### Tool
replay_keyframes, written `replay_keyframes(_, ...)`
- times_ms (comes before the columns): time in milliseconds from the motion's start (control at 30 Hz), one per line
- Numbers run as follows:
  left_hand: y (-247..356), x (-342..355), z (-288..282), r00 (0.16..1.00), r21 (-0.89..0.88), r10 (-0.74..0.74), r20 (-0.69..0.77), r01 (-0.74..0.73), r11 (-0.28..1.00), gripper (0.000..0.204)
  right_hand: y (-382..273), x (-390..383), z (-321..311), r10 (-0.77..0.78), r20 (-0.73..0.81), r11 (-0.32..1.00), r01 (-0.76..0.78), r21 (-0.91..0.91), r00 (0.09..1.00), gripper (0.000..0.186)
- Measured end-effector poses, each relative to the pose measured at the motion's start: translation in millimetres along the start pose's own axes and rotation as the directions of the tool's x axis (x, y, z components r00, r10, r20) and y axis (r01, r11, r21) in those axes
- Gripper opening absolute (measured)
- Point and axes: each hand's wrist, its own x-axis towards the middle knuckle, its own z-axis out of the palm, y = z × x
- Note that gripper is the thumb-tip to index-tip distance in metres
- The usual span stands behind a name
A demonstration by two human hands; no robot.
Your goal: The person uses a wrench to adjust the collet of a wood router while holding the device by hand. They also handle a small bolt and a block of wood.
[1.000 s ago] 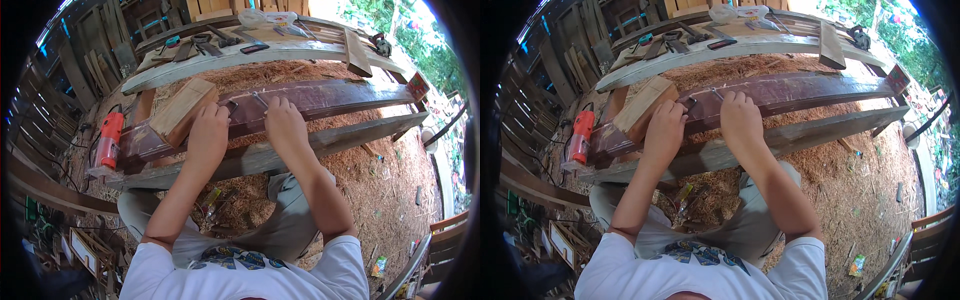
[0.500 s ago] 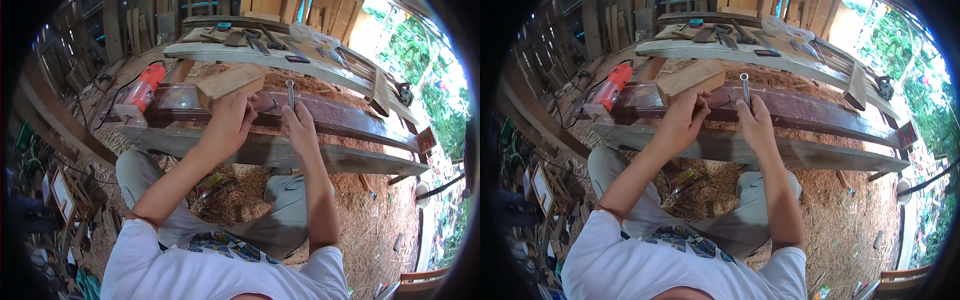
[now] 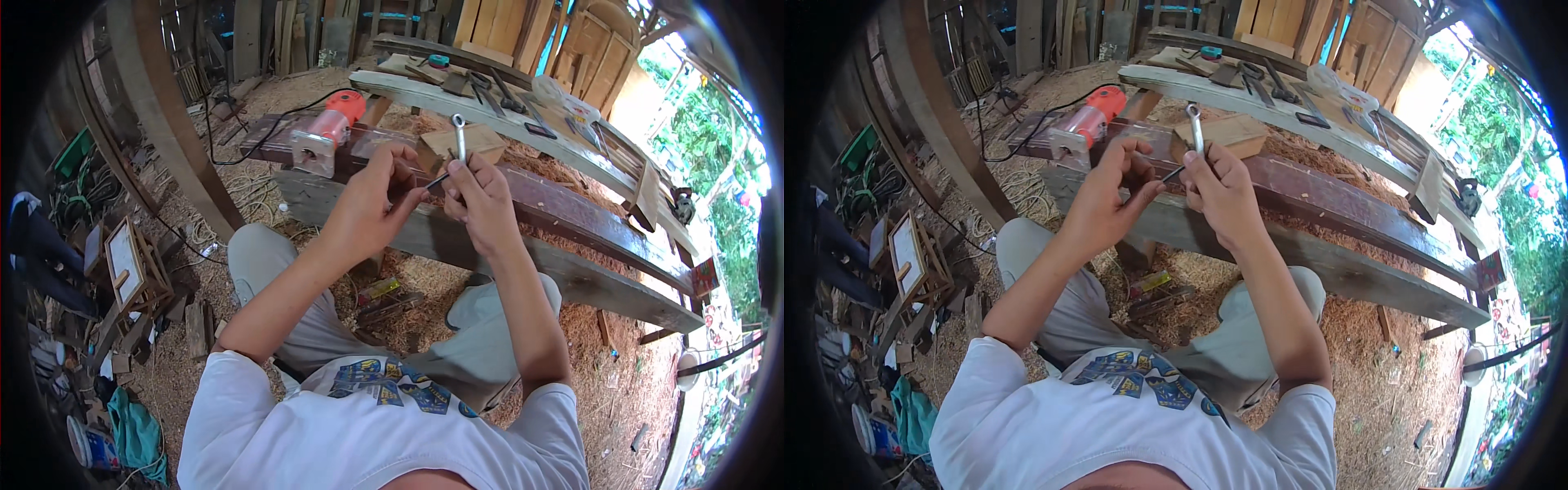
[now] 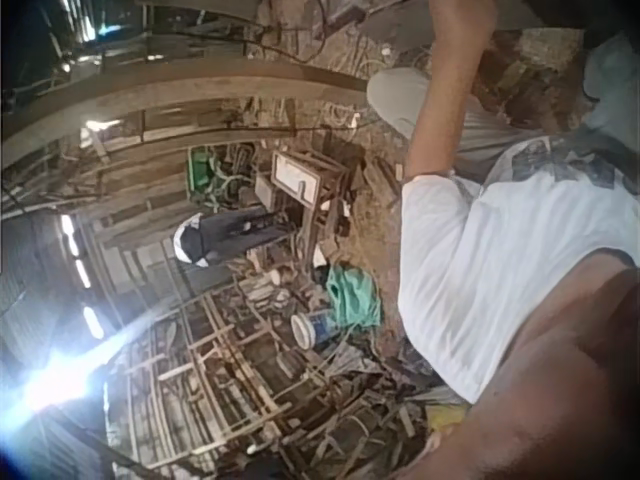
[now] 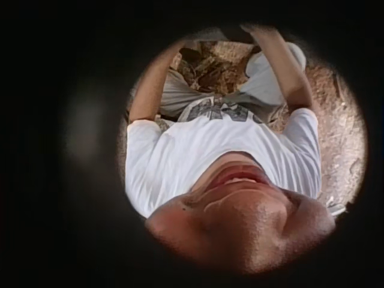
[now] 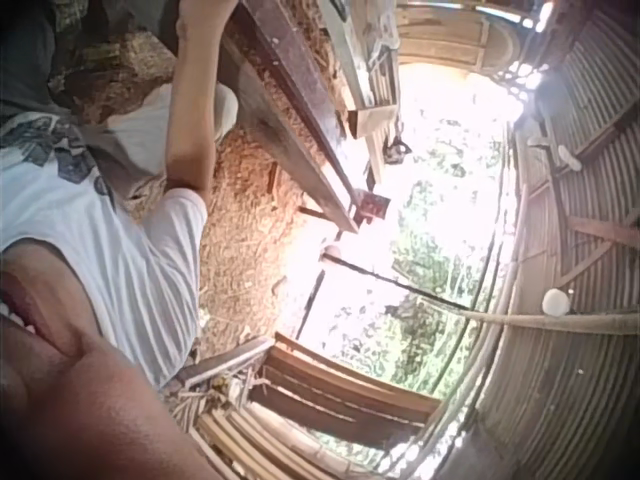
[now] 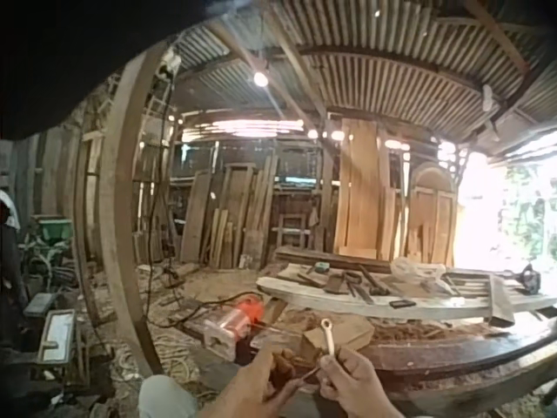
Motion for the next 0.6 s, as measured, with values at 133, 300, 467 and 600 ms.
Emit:
replay_keyframes(133,2.7,28.8,-60.1,0.987,0.264,0.115,-0.109,-0.083,0.961,0.030,-11.7,8.7,9.4,-0.091,-0.068,0.990,0.083,-0.117,0.994,0.018)
replay_keyframes(300,-74.8,119.1,-142.7,0.966,0.550,-0.233,-0.110,0.254,0.796,0.046,-15.0,60.1,16.8,-0.139,-0.047,0.980,0.130,-0.151,0.989,0.021)
replay_keyframes(467,-122.6,158.0,-133.4,0.758,0.880,-0.614,0.219,0.119,0.460,0.082,-1.0,94.4,21.2,-0.071,-0.079,0.997,0.069,-0.028,0.994,0.022)
replay_keyframes(600,-168.4,146.7,-141.8,0.743,0.879,-0.629,0.231,0.119,0.463,0.088,-2.5,105.4,42.4,-0.007,-0.033,0.985,0.001,-0.171,0.999,0.022)
